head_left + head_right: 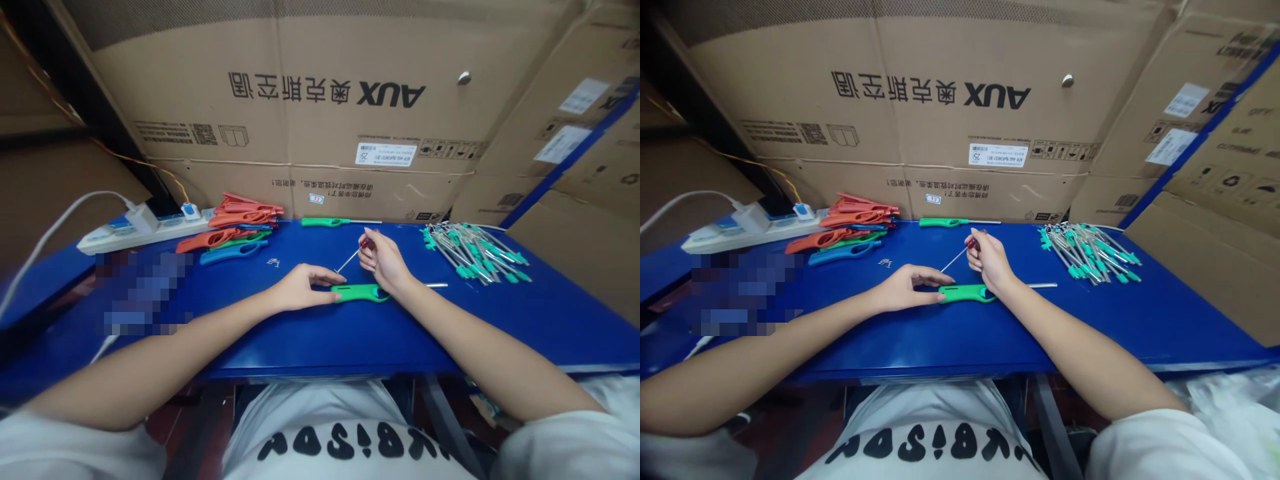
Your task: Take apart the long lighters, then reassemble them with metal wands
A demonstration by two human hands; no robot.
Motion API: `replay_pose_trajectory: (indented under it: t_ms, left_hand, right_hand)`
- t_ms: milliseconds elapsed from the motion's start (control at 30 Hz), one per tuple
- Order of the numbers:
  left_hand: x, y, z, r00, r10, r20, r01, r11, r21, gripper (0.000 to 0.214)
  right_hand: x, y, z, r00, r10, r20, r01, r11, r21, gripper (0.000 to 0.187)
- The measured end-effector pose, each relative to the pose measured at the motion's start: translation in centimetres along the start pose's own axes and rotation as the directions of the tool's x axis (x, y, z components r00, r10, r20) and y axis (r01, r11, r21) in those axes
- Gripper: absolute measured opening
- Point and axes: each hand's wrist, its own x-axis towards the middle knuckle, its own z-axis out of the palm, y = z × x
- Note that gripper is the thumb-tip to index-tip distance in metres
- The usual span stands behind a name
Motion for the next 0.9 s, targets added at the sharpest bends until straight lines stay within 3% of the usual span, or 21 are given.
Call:
replay_pose_trajectory:
  t_ms: [67, 133, 233, 333, 433, 633, 900]
  left_hand:
    - [0.2, -0.1, 0.0, 0.998, -0.050, -0.045, 0.045, 0.992, -0.121, 0.051]
    - [0.1, 0.1, -0.2, 0.993, -0.022, -0.119, 0.010, 0.995, -0.101, 0.051]
    - [-0.5, 0.9, -0.6, 0.971, 0.151, -0.186, -0.113, 0.973, 0.203, 0.036]
    - [-1.0, 1.8, -1.0, 0.938, 0.328, -0.115, -0.210, 0.797, 0.566, 0.029]
    - [-1.3, 2.4, -1.3, 0.924, 0.378, -0.063, -0.219, 0.657, 0.721, 0.028]
    - [-1.1, 2.6, -1.4, 0.921, 0.389, -0.006, -0.244, 0.589, 0.770, 0.023]
    - [-0.9, 1.7, -1.2, 0.887, 0.461, -0.039, -0.299, 0.636, 0.712, 0.020]
  right_hand:
    - [-0.1, 0.3, 0.1, 1.000, 0.021, 0.013, -0.021, 1.000, -0.007, 0.043]
    - [-0.2, 0.5, 0.2, 0.999, 0.029, 0.018, -0.029, 1.000, -0.013, 0.044]
    - [-0.3, 0.7, 0.4, 1.000, 0.019, 0.008, -0.019, 1.000, -0.007, 0.042]
    - [-0.3, 0.8, 0.4, 1.000, 0.000, 0.003, 0.000, 1.000, -0.007, 0.039]
    - [-0.2, 0.8, 0.3, 1.000, -0.018, -0.003, 0.018, 0.999, -0.032, 0.039]
    - [-0.2, 0.7, 0.3, 0.998, -0.060, -0.015, 0.059, 0.997, -0.049, 0.040]
    - [-0.2, 0.6, 0.2, 0.995, -0.101, -0.022, 0.100, 0.994, -0.045, 0.041]
